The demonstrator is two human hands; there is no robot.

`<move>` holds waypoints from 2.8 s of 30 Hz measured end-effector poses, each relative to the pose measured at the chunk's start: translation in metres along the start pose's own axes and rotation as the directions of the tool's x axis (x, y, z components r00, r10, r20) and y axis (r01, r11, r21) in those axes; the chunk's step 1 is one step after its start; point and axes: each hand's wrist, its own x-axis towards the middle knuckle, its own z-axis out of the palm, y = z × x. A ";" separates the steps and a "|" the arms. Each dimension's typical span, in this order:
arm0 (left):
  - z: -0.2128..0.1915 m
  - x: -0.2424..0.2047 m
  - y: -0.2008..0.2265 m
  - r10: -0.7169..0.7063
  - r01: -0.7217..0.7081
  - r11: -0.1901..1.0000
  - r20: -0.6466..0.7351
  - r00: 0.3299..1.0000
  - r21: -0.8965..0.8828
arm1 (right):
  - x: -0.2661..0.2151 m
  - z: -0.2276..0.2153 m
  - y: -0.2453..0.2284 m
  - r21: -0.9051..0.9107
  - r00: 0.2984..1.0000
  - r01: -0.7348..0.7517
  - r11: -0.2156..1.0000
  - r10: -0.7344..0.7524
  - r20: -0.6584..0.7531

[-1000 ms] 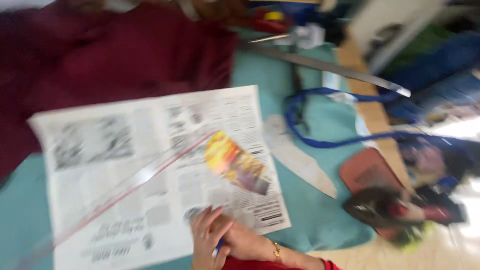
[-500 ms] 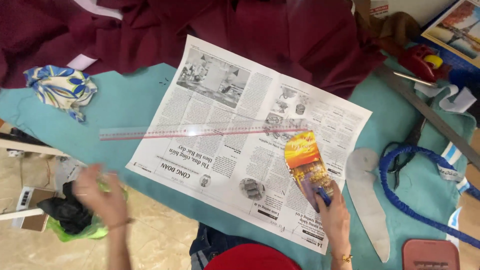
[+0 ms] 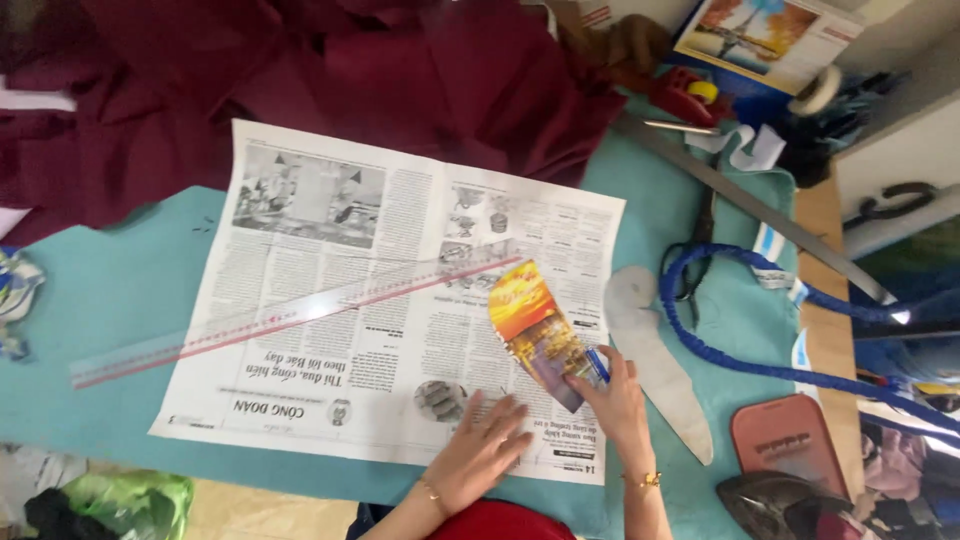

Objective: The person uses a ruler and a pen to draw straight lines on a newspaper spread out on a table. They then use a curved template to trace a shape onto a piece of fabric. Finally, they place a small card on the newspaper and trace around it.

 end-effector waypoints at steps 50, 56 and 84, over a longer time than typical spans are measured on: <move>-0.029 0.029 -0.121 -0.358 0.434 0.864 -0.293 0.886 0.256 | 0.172 -0.007 -0.044 -0.102 0.872 0.488 0.867 -0.489 0.018; -0.044 0.049 -0.192 -0.564 0.655 0.712 -0.349 0.749 0.254 | 0.162 -0.008 -0.046 -0.017 0.842 0.538 0.843 -0.536 0.058; 0.035 0.061 -0.078 -0.401 0.459 0.862 -0.264 0.877 0.216 | 0.036 0.001 0.034 0.453 0.762 0.469 0.758 -0.088 -0.641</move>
